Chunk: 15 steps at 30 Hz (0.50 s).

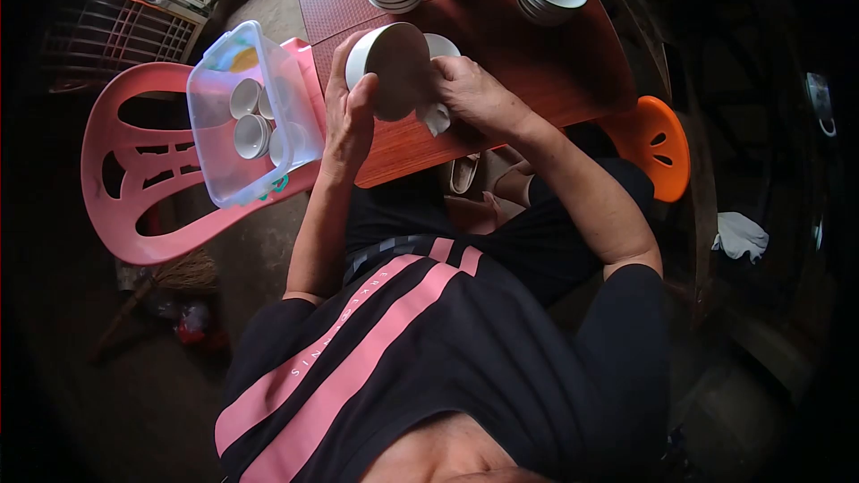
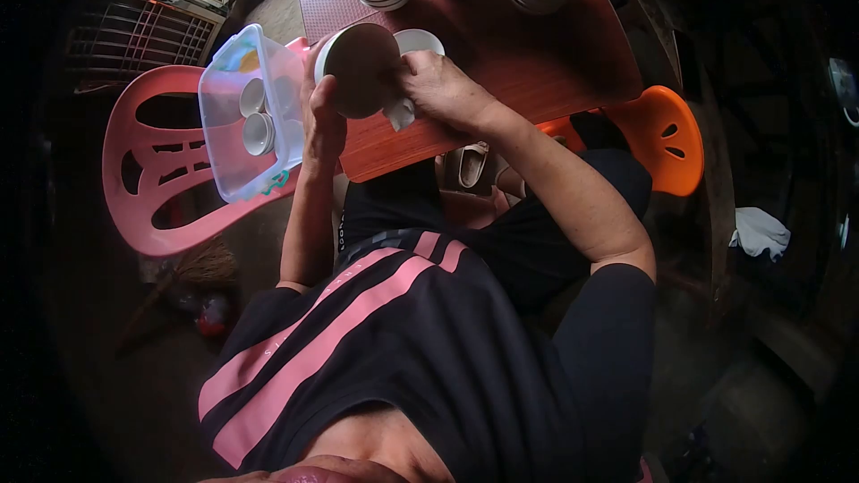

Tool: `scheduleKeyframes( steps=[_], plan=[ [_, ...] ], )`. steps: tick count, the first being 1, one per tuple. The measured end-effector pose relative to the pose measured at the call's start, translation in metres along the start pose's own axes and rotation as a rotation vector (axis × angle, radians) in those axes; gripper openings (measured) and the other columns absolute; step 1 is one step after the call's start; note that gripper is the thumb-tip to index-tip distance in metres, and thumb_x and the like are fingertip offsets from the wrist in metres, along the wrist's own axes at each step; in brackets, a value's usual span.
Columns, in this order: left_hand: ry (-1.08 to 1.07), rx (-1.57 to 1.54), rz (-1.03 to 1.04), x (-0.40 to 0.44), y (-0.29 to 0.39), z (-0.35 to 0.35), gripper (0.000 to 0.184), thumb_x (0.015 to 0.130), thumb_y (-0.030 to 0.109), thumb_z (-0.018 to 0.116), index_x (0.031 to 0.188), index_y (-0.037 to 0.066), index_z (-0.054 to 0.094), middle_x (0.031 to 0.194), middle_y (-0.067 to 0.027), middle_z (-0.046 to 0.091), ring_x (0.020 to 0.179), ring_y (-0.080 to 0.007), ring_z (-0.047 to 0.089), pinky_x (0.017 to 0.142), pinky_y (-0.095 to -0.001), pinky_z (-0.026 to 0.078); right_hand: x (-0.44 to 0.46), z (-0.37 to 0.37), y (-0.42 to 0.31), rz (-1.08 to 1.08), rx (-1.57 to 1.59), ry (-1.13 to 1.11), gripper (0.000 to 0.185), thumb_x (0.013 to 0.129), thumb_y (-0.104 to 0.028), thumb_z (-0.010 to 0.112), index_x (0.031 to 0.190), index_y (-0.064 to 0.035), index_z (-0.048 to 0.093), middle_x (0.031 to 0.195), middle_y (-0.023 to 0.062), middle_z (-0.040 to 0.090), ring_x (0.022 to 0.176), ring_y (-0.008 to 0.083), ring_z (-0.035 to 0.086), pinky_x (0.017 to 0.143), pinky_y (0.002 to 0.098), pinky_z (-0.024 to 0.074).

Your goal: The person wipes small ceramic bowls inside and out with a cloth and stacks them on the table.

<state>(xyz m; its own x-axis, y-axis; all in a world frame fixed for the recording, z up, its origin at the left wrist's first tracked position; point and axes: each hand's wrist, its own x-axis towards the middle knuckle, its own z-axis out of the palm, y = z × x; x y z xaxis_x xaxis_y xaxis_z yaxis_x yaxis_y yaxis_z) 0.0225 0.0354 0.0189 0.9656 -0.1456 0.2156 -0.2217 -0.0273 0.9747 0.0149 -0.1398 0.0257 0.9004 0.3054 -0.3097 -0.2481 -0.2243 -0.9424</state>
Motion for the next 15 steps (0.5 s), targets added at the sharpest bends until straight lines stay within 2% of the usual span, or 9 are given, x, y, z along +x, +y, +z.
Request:
scheduleKeyframes(
  steps=[1, 3, 4, 7, 9, 11, 12, 13, 15],
  plan=[
    [-0.037, -0.05, -0.103, -0.002, -0.002, -0.002, 0.073, 0.075, 0.057, 0.054, 0.124, 0.004, 0.045, 0.107, -0.0116, 0.054, 0.094, -0.0209, 0.054, 0.081, -0.0318, 0.045, 0.003, 0.0, 0.004, 0.0, 0.002, 0.001, 0.02, 0.087, -0.006, 0.049, 0.105, 0.001, 0.052, 0.087, 0.0174, 0.06, 0.079, 0.0337, 0.06, 0.071, 0.0357, 0.0495],
    [-0.146, -0.026, -0.174, -0.003, 0.001, -0.003, 0.071, 0.075, 0.055, 0.056, 0.123, 0.004, 0.046, 0.108, -0.0121, 0.054, 0.096, -0.0207, 0.054, 0.084, -0.032, 0.044, 0.007, 0.0, 0.006, -0.725, -0.508, 0.459, 0.015, 0.084, -0.009, 0.049, 0.095, 0.0014, 0.052, 0.084, 0.0197, 0.059, 0.079, 0.0358, 0.06, 0.069, 0.041, 0.0498],
    [-0.221, -0.007, -0.161, -0.004, 0.001, -0.002, 0.07, 0.075, 0.053, 0.059, 0.123, 0.003, 0.046, 0.109, -0.0123, 0.054, 0.098, -0.0199, 0.054, 0.084, -0.0311, 0.044, 0.005, -0.01, 0.005, -0.818, -0.695, 0.434, 0.015, 0.081, -0.008, 0.055, 0.093, -0.0001, 0.052, 0.082, 0.0186, 0.058, 0.077, 0.0344, 0.06, 0.068, 0.0393, 0.0505],
    [-0.202, -0.016, -0.089, -0.005, 0.007, 0.001, 0.071, 0.074, 0.053, 0.06, 0.123, 0.004, 0.046, 0.109, -0.0119, 0.054, 0.099, -0.0203, 0.053, 0.084, -0.0314, 0.044, 0.006, -0.015, -0.001, -0.928, -0.645, 0.464, 0.013, 0.081, -0.009, 0.056, 0.091, -0.0004, 0.052, 0.081, 0.0184, 0.058, 0.077, 0.0347, 0.06, 0.065, 0.037, 0.0508],
    [-0.149, 0.016, 0.022, -0.001, 0.013, 0.001, 0.075, 0.073, 0.057, 0.061, 0.126, 0.007, 0.043, 0.111, -0.0119, 0.053, 0.102, -0.0218, 0.052, 0.085, -0.034, 0.044, 0.008, -0.007, 0.002, -0.875, -0.543, 0.461, 0.015, 0.087, -0.013, 0.051, 0.092, 0.0007, 0.053, 0.079, 0.0147, 0.059, 0.075, 0.03, 0.062, 0.062, 0.0342, 0.0509],
    [-0.126, 0.041, 0.157, 0.006, 0.015, 0.002, 0.081, 0.071, 0.059, 0.063, 0.129, 0.008, 0.039, 0.119, -0.0131, 0.049, 0.106, -0.0245, 0.051, 0.088, -0.0373, 0.044, -0.003, 0.004, 0.003, -0.16, 0.237, 0.033, 0.02, 0.091, -0.017, 0.048, 0.094, 0.0009, 0.056, 0.078, 0.0087, 0.06, 0.075, 0.0193, 0.062, 0.059, 0.0293, 0.0494],
    [-0.127, 0.039, 0.162, 0.008, 0.012, 0.002, 0.081, 0.071, 0.059, 0.063, 0.129, 0.008, 0.039, 0.119, -0.0131, 0.049, 0.106, -0.0245, 0.051, 0.088, -0.0373, 0.044, -0.005, 0.01, 0.007, -0.097, 0.335, -0.077, 0.02, 0.092, -0.016, 0.048, 0.097, 0.0004, 0.058, 0.078, 0.004, 0.059, 0.07, 0.0098, 0.058, 0.055, 0.0238, 0.045],
    [-0.122, 0.079, 0.243, 0.008, 0.006, 0.002, 0.083, 0.07, 0.059, 0.064, 0.129, 0.007, 0.038, 0.121, -0.0136, 0.048, 0.108, -0.0259, 0.051, 0.09, -0.0383, 0.043, -0.003, 0.01, 0.012, -0.099, 0.333, -0.074, 0.02, 0.092, -0.016, 0.048, 0.097, 0.0004, 0.058, 0.078, 0.004, 0.059, 0.07, 0.0098, 0.058, 0.055, 0.0238, 0.045],
    [-0.187, 0.135, 0.353, 0.009, -0.006, -0.003, 0.09, 0.067, 0.058, 0.069, 0.133, 0.007, 0.033, 0.132, -0.0169, 0.042, 0.12, -0.0301, 0.044, 0.097, -0.0414, 0.039, 0.001, 0.01, 0.019, 0.058, 1.055, -0.328, 0.02, 0.091, -0.017, 0.05, 0.098, -0.0005, 0.058, 0.078, 0.0027, 0.058, 0.063, 0.0071, 0.052, 0.052, 0.0213, 0.0403]
  ],
)
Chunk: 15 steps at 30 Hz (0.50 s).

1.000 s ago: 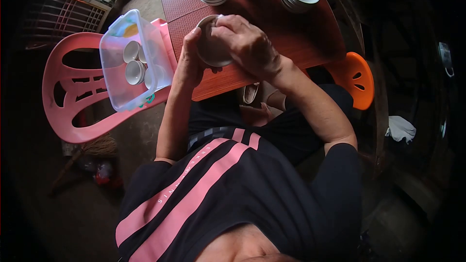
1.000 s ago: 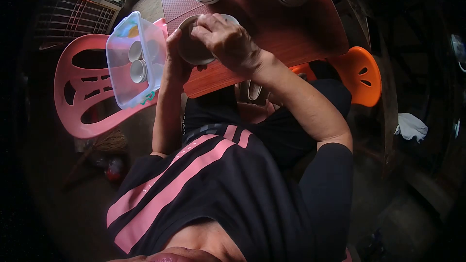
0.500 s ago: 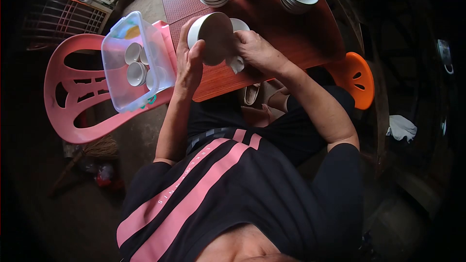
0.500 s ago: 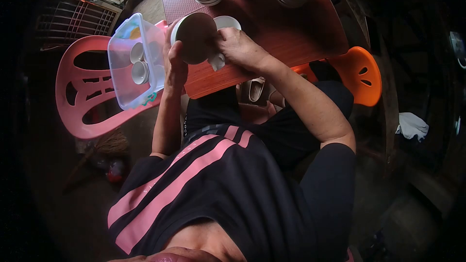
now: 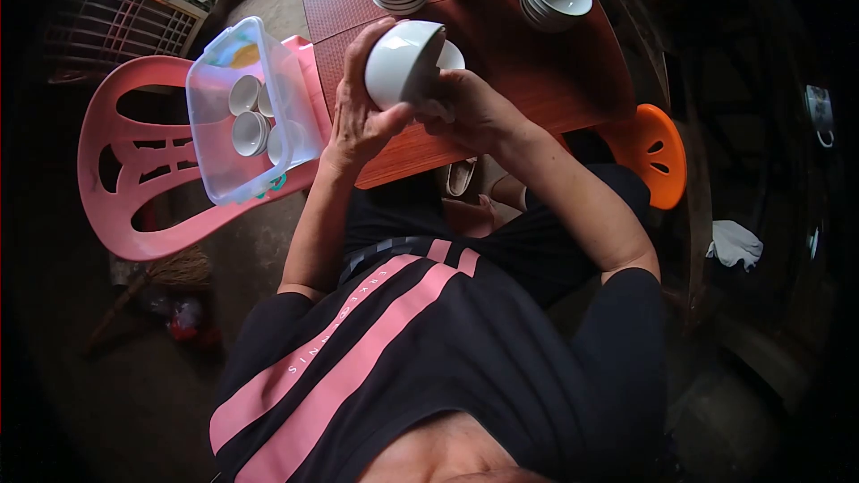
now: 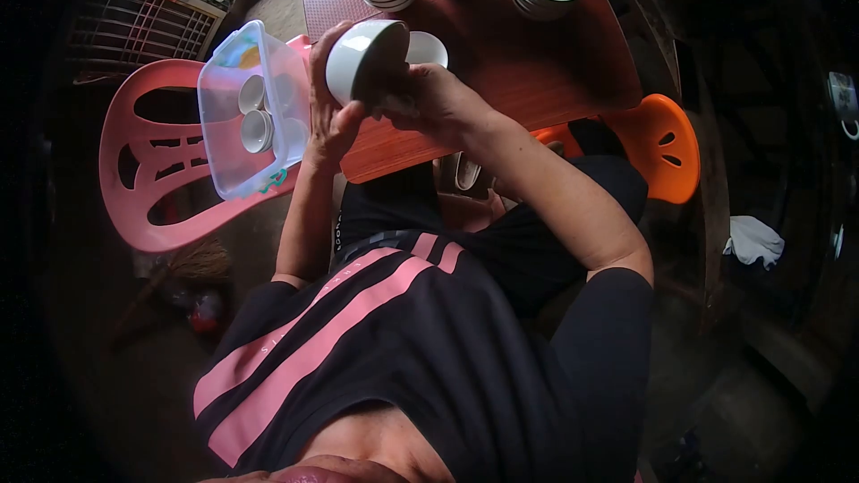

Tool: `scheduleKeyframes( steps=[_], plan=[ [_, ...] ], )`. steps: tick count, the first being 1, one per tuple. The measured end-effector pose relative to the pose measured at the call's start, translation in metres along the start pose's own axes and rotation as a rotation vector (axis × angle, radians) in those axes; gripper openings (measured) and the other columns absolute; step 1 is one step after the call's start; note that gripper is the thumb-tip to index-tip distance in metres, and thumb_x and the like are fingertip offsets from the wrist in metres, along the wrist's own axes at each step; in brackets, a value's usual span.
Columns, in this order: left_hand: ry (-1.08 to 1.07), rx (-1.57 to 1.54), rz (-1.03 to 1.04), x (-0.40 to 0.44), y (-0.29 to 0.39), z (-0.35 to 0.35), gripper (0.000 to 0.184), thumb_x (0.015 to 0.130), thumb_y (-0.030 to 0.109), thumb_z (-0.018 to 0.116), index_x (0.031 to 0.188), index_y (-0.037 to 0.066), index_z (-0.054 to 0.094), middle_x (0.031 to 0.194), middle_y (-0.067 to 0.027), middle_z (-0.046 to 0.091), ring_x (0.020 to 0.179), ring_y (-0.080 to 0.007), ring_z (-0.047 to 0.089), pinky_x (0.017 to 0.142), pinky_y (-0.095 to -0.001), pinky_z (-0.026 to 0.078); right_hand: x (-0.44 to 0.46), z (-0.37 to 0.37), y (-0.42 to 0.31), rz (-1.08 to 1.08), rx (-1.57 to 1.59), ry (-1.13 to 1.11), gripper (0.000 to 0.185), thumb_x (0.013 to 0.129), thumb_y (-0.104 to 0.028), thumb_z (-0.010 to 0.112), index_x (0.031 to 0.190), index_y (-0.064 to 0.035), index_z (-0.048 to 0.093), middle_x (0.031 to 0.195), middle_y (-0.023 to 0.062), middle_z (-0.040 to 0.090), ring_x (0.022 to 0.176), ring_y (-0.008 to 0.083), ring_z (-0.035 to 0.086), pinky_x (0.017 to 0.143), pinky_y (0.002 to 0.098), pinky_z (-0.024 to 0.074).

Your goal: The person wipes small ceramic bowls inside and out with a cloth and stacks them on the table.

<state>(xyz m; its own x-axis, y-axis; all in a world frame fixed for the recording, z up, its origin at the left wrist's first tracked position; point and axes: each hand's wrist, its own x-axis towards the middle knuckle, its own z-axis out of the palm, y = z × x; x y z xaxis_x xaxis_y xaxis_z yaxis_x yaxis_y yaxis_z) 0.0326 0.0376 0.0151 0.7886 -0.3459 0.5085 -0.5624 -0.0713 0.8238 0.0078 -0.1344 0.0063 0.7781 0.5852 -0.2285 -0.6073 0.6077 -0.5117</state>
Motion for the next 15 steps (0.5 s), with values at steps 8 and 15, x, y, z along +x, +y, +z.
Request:
scheduleKeyframes(
  steps=[8, 15],
  plan=[
    [-0.164, -1.359, -0.838, -0.024, 0.004, 0.003, 0.077, 0.083, 0.058, 0.051, 0.135, 0.004, 0.034, 0.131, -0.018, 0.045, 0.116, -0.028, 0.05, 0.094, -0.0397, 0.045, 0.0, 0.005, -0.025, -0.712, -0.776, 0.293, 0.022, 0.094, -0.025, 0.049, 0.095, -0.0043, 0.057, 0.08, 0.0022, 0.062, 0.072, 0.0076, 0.06, 0.061, 0.0248, 0.0505],
    [0.185, -1.992, -0.614, -0.04, 0.009, 0.009, 0.037, 0.092, 0.024, 0.051, 0.122, 0.002, 0.047, 0.12, -0.0141, 0.055, 0.112, -0.0243, 0.053, 0.099, -0.041, 0.042, -0.006, 0.029, -0.048, -0.977, -1.446, 0.26, 0.02, 0.082, -0.005, 0.062, 0.1, -0.0023, 0.055, 0.091, 0.0099, 0.064, 0.082, 0.0191, 0.065, 0.072, 0.0288, 0.0523]
  ],
)
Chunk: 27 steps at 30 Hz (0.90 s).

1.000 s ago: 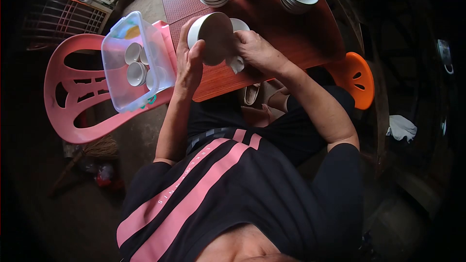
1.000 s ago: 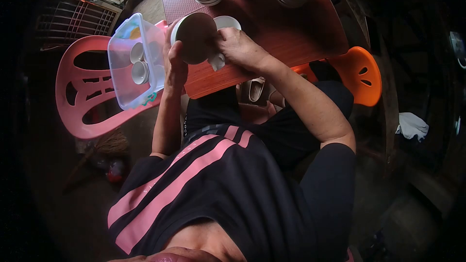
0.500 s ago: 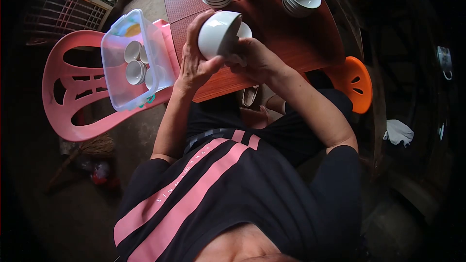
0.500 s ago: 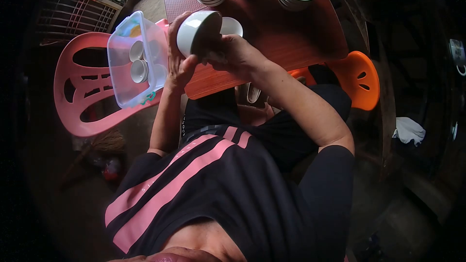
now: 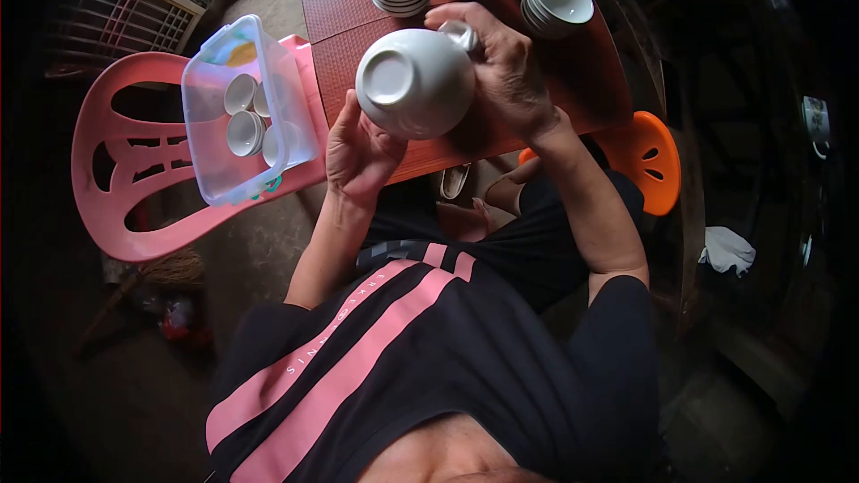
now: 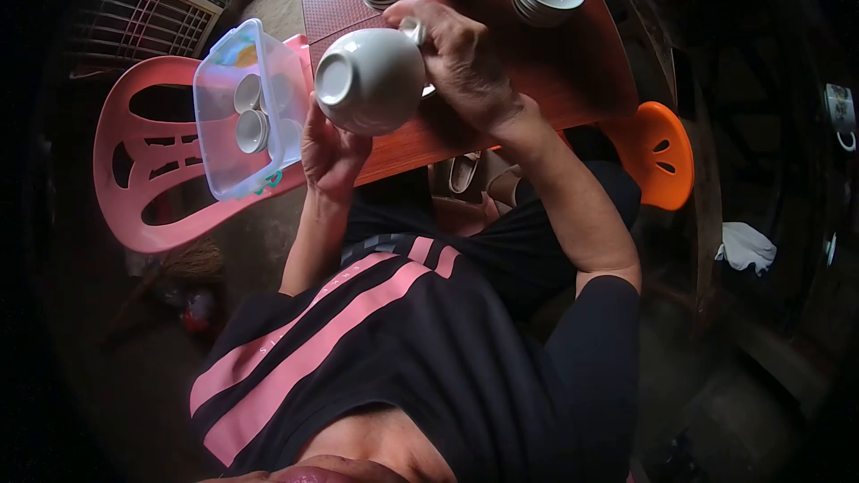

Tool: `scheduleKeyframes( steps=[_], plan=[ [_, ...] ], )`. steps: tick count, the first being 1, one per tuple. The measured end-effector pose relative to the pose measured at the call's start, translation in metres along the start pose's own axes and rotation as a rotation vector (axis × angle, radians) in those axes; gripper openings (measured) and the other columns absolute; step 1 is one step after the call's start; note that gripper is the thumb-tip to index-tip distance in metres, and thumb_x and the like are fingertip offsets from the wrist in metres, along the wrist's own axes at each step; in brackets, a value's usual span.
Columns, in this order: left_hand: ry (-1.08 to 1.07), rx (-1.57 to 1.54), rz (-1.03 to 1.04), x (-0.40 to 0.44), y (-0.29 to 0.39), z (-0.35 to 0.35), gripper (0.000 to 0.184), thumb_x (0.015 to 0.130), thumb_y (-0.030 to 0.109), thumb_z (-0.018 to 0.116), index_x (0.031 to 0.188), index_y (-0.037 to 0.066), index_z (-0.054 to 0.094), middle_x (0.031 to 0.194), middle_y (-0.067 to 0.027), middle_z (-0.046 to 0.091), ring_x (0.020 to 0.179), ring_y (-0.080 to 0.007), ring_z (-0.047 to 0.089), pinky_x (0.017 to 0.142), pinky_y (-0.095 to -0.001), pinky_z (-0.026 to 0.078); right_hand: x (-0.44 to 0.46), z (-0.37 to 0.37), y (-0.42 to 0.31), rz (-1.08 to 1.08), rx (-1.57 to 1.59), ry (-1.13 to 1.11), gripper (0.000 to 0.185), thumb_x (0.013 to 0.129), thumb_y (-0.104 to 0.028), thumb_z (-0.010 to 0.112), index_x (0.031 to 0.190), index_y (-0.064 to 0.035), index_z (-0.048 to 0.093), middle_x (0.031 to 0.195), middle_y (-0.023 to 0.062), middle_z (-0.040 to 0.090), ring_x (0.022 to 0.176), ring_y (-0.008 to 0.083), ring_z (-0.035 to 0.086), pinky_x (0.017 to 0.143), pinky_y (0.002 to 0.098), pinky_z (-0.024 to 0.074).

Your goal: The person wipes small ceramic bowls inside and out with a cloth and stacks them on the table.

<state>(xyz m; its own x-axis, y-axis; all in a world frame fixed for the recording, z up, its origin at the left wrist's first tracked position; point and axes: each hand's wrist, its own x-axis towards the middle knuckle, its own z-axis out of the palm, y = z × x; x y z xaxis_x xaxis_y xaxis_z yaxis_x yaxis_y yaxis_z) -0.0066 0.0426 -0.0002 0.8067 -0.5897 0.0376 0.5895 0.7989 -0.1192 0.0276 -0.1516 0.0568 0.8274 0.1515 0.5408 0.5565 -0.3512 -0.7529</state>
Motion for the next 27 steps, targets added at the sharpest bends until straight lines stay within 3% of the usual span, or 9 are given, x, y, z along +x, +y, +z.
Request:
scheduleKeyframes(
  steps=[2, 6, 11, 13, 15, 18, 20, 23, 27],
  plan=[
    [-0.008, 0.091, 0.025, -0.001, 0.014, 0.005, 0.036, 0.09, 0.017, 0.054, 0.121, 0.0, 0.048, 0.119, -0.0155, 0.056, 0.111, -0.0248, 0.054, 0.097, -0.0402, 0.043, 0.001, -0.007, 0.005, 0.344, 0.014, 0.083, 0.025, 0.082, -0.007, 0.062, 0.105, -0.0028, 0.052, 0.09, 0.0118, 0.064, 0.082, 0.0199, 0.065, 0.072, 0.03, 0.0523],
    [0.099, 0.808, 0.25, 0.007, 0.01, 0.015, 0.037, 0.086, 0.003, 0.056, 0.121, -0.004, 0.047, 0.112, -0.0152, 0.059, 0.105, -0.023, 0.057, 0.094, -0.0358, 0.045, -0.004, -0.004, -0.011, -0.095, -0.141, 0.088, 0.03, 0.086, -0.02, 0.062, 0.11, -0.0037, 0.052, 0.099, 0.0115, 0.061, 0.082, 0.0199, 0.061, 0.07, 0.0315, 0.0504],
    [0.053, 0.966, 0.263, 0.009, -0.011, 0.003, 0.029, 0.083, 0.005, 0.06, 0.109, -0.005, 0.053, 0.103, -0.01, 0.061, 0.093, -0.0155, 0.06, 0.084, -0.0278, 0.048, -0.023, 0.035, -0.021, -0.431, -0.448, -0.114, 0.028, 0.084, -0.027, 0.059, 0.104, -0.0069, 0.062, 0.117, 0.0081, 0.058, 0.112, 0.0263, 0.05, 0.098, 0.0467, 0.0332],
    [-0.169, 0.98, 0.203, 0.013, -0.002, -0.017, 0.027, 0.083, 0.004, 0.062, 0.107, -0.006, 0.056, 0.098, -0.0086, 0.063, 0.092, -0.0137, 0.06, 0.084, -0.0257, 0.047, -0.021, 0.035, -0.007, -0.316, -0.364, -0.026, 0.026, 0.084, -0.022, 0.057, 0.102, -0.0044, 0.063, 0.113, 0.0115, 0.06, 0.11, 0.029, 0.053, 0.098, 0.0435, 0.0369],
    [0.114, 1.145, 0.173, 0.012, -0.022, 0.012, 0.032, 0.081, 0.0, 0.063, 0.111, -0.008, 0.055, 0.1, -0.0101, 0.064, 0.095, -0.0141, 0.06, 0.086, -0.0269, 0.046, -0.009, 0.031, 0.012, -0.255, -0.179, 0.026, 0.027, 0.088, -0.018, 0.052, 0.103, 0.0006, 0.062, 0.1, 0.0178, 0.063, 0.094, 0.0284, 0.062, 0.081, 0.0346, 0.0485],
    [0.062, 1.168, 0.128, 0.006, -0.023, 0.009, 0.039, 0.08, -0.004, 0.062, 0.118, -0.008, 0.052, 0.108, -0.0116, 0.062, 0.1, -0.0148, 0.058, 0.089, -0.0286, 0.046, -0.001, 0.015, 0.03, 0.645, 0.37, -0.158, 0.036, 0.091, -0.03, 0.046, 0.093, 0.002, 0.063, 0.08, 0.0131, 0.066, 0.073, 0.0199, 0.064, 0.066, 0.0327, 0.0496],
    [0.027, 1.166, 0.139, 0.005, -0.024, 0.01, 0.04, 0.08, -0.004, 0.062, 0.118, -0.008, 0.052, 0.109, -0.0117, 0.062, 0.1, -0.0149, 0.058, 0.089, -0.0288, 0.046, -0.009, 0.013, 0.042, 0.757, 0.622, -0.185, 0.043, 0.092, -0.035, 0.044, 0.093, 0.0027, 0.064, 0.073, 0.0122, 0.065, 0.074, 0.0149, 0.062, 0.066, 0.0311, 0.0483],
    [0.041, 1.12, 0.213, 0.005, -0.017, 0.004, 0.039, 0.081, -0.002, 0.062, 0.118, -0.008, 0.051, 0.108, -0.011, 0.061, 0.1, -0.0146, 0.058, 0.088, -0.0285, 0.046, -0.012, 0.026, -0.003, 0.199, 0.157, 0.127, 0.031, 0.088, -0.027, 0.053, 0.095, 0.0016, 0.063, 0.089, 0.0158, 0.065, 0.083, 0.0277, 0.063, 0.078, 0.0363, 0.049],
    [-0.121, 1.006, 0.137, 0.001, -0.003, -0.003, 0.037, 0.082, 0.003, 0.064, 0.116, -0.007, 0.053, 0.105, -0.0097, 0.062, 0.097, -0.0141, 0.059, 0.087, -0.0277, 0.046, -0.022, 0.036, -0.018, -0.396, -0.424, -0.062, 0.021, 0.082, -0.02, 0.058, 0.095, -0.0046, 0.064, 0.102, 0.0087, 0.063, 0.102, 0.0293, 0.057, 0.096, 0.0445, 0.0385]
  ],
)
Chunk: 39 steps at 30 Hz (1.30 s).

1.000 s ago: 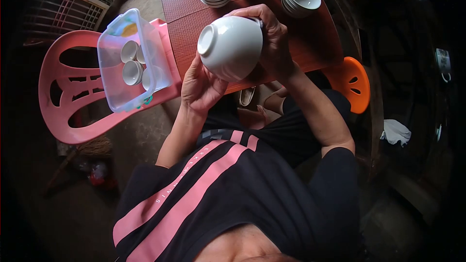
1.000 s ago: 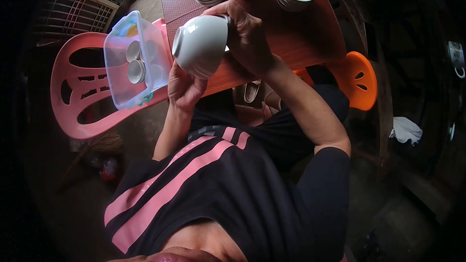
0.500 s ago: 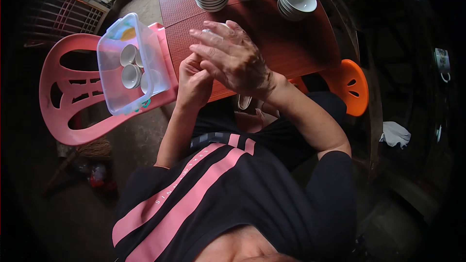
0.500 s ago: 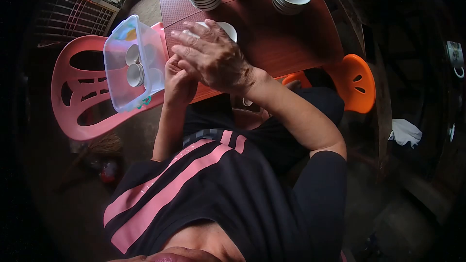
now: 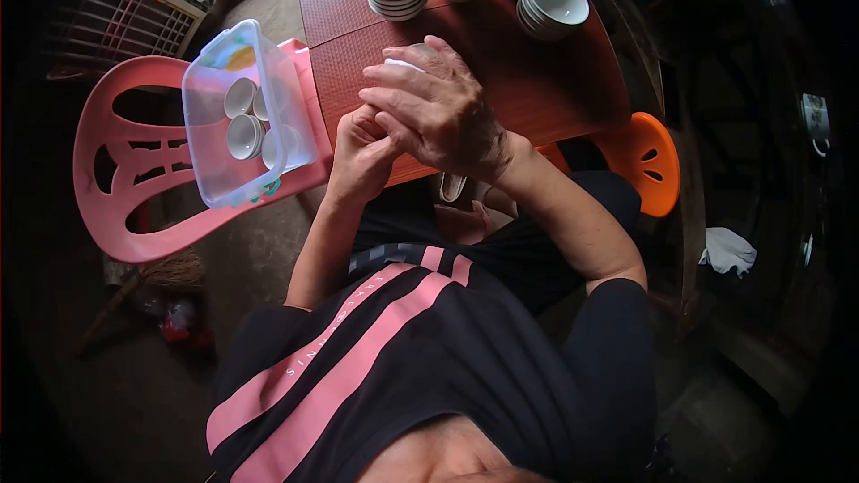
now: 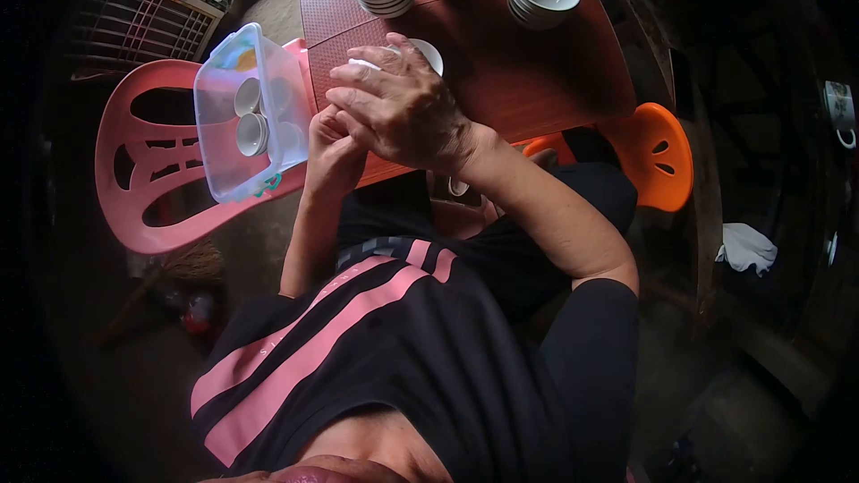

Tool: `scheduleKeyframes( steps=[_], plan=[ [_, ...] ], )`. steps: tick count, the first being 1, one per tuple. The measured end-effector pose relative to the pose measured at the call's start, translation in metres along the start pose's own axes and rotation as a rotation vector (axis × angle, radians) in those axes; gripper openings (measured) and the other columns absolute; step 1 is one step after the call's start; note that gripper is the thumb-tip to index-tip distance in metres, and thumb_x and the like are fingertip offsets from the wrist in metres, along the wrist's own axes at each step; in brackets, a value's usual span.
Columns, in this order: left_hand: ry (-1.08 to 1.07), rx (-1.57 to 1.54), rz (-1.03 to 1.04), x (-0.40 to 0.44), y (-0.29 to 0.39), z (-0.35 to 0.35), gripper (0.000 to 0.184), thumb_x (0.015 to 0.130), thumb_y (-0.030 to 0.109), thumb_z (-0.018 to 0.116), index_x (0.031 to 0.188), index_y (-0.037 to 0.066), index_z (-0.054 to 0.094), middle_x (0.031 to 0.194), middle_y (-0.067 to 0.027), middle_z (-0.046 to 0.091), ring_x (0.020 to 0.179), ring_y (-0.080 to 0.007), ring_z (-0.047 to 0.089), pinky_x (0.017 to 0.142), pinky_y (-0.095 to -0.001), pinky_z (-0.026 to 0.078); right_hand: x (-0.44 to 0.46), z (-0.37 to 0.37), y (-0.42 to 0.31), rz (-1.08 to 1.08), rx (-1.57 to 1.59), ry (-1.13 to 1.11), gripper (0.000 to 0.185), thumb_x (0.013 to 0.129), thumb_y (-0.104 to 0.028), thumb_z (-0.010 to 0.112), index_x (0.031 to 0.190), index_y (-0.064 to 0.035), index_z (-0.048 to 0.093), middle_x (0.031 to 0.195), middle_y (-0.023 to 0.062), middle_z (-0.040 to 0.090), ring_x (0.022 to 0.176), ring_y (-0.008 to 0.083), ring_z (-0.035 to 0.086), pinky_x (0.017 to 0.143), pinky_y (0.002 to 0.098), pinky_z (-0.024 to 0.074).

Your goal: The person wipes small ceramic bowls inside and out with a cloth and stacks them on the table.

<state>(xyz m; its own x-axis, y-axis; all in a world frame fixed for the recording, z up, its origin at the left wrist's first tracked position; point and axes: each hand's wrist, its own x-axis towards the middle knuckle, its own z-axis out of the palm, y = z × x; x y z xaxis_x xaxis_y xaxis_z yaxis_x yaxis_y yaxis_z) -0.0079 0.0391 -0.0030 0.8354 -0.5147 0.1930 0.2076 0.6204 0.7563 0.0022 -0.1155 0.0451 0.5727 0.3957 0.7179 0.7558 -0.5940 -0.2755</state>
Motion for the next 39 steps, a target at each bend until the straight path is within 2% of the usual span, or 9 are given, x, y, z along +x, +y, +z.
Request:
scheduleKeyframes(
  steps=[3, 5, 9, 15, 20, 25, 27, 29, 39],
  plan=[
    [0.122, 0.185, -0.094, 0.001, 0.008, 0.016, 0.037, 0.081, -0.002, 0.063, 0.116, -0.008, 0.053, 0.105, -0.0105, 0.062, 0.097, -0.0143, 0.059, 0.088, -0.028, 0.046, -0.003, 0.009, 0.029, 0.058, 0.111, 0.047, 0.021, 0.085, -0.02, 0.055, 0.094, -0.0027, 0.064, 0.095, 0.0118, 0.063, 0.087, 0.025, 0.062, 0.082, 0.0371, 0.046],
    [0.128, 0.179, -0.065, 0.0, 0.005, 0.017, 0.037, 0.081, -0.003, 0.062, 0.116, -0.008, 0.053, 0.105, -0.0104, 0.062, 0.097, -0.0146, 0.059, 0.088, -0.0282, 0.046, -0.004, 0.007, 0.035, 0.922, 1.112, 0.029, 0.025, 0.091, -0.02, 0.045, 0.094, -0.0003, 0.062, 0.089, 0.011, 0.064, 0.082, 0.0199, 0.062, 0.074, 0.0326, 0.049],
    [0.155, 0.128, 0.035, -0.002, -0.002, 0.02, 0.038, 0.08, -0.005, 0.062, 0.117, -0.008, 0.052, 0.106, -0.0102, 0.062, 0.098, -0.0143, 0.058, 0.09, -0.0287, 0.045, -0.011, 0.014, 0.04, 1.329, 1.989, 0.13, 0.035, 0.096, -0.024, 0.034, 0.105, 0.0042, 0.053, 0.098, 0.016, 0.062, 0.088, 0.0238, 0.062, 0.077, 0.0326, 0.0538],
    [0.066, 0.503, -0.126, 0.006, 0.01, 0.026, 0.04, 0.077, -0.003, 0.064, 0.116, -0.006, 0.053, 0.103, -0.0085, 0.062, 0.095, -0.0138, 0.057, 0.084, -0.0253, 0.044, -0.013, 0.004, 0.046, 1.382, 1.876, 0.061, 0.038, 0.095, -0.025, 0.035, 0.107, 0.0066, 0.052, 0.096, 0.0196, 0.062, 0.086, 0.0258, 0.064, 0.077, 0.0363, 0.0553],
    [0.088, -0.029, -0.25, 0.02, 0.023, 0.024, 0.032, 0.085, 0.005, 0.059, 0.113, -0.009, 0.053, 0.108, -0.0136, 0.06, 0.098, -0.0181, 0.058, 0.09, -0.0313, 0.044, 0.0, -0.003, 0.038, 1.104, 1.317, 0.044, 0.028, 0.093, -0.029, 0.047, 0.093, -0.0031, 0.058, 0.082, 0.0068, 0.061, 0.072, 0.0139, 0.057, 0.069, 0.0283, 0.0481],
    [0.109, 0.846, 0.088, 0.021, 0.009, 0.038, 0.021, 0.085, -0.001, 0.058, 0.106, -0.004, 0.058, 0.097, -0.0062, 0.065, 0.088, -0.0098, 0.057, 0.076, -0.0238, 0.046, -0.014, 0.012, 0.049, 1.316, 1.898, 0.252, 0.028, 0.093, -0.029, 0.042, 0.091, -0.0047, 0.057, 0.079, 0.0075, 0.061, 0.064, 0.0172, 0.059, 0.055, 0.0328, 0.0512],
    [0.054, 1.101, 0.059, 0.03, 0.005, 0.025, 0.024, 0.085, -0.002, 0.054, 0.108, -0.003, 0.056, 0.099, -0.0104, 0.064, 0.093, -0.0151, 0.06, 0.082, -0.0289, 0.046, -0.017, 0.02, 0.054, 1.307, 2.063, 0.259, 0.026, 0.093, -0.025, 0.042, 0.093, -0.0034, 0.056, 0.081, 0.0089, 0.062, 0.066, 0.0194, 0.061, 0.059, 0.0356, 0.0532],
    [-0.245, 1.597, 0.47, 0.049, 0.005, 0.013, 0.03, 0.082, -0.003, 0.051, 0.112, -0.002, 0.054, 0.105, -0.0169, 0.061, 0.101, -0.027, 0.059, 0.089, -0.0371, 0.045, -0.025, 0.023, 0.065, 1.264, 2.09, 0.276, 0.028, 0.095, -0.024, 0.04, 0.099, -0.0005, 0.055, 0.089, 0.0114, 0.062, 0.075, 0.0206, 0.062, 0.069, 0.0362, 0.0529],
    [-0.503, 1.933, 0.307, 0.054, 0.016, -0.017, 0.027, 0.081, 0.0, 0.047, 0.108, 0.003, 0.051, 0.111, -0.0149, 0.06, 0.106, -0.0277, 0.057, 0.094, -0.0384, 0.041, -0.012, -0.048, 0.083, 1.166, 1.692, 0.54, 0.049, 0.096, -0.029, 0.04, 0.128, 0.0072, 0.036, 0.117, 0.0268, 0.053, 0.1, 0.034, 0.059, 0.08, 0.0408, 0.0547]
  ],
)
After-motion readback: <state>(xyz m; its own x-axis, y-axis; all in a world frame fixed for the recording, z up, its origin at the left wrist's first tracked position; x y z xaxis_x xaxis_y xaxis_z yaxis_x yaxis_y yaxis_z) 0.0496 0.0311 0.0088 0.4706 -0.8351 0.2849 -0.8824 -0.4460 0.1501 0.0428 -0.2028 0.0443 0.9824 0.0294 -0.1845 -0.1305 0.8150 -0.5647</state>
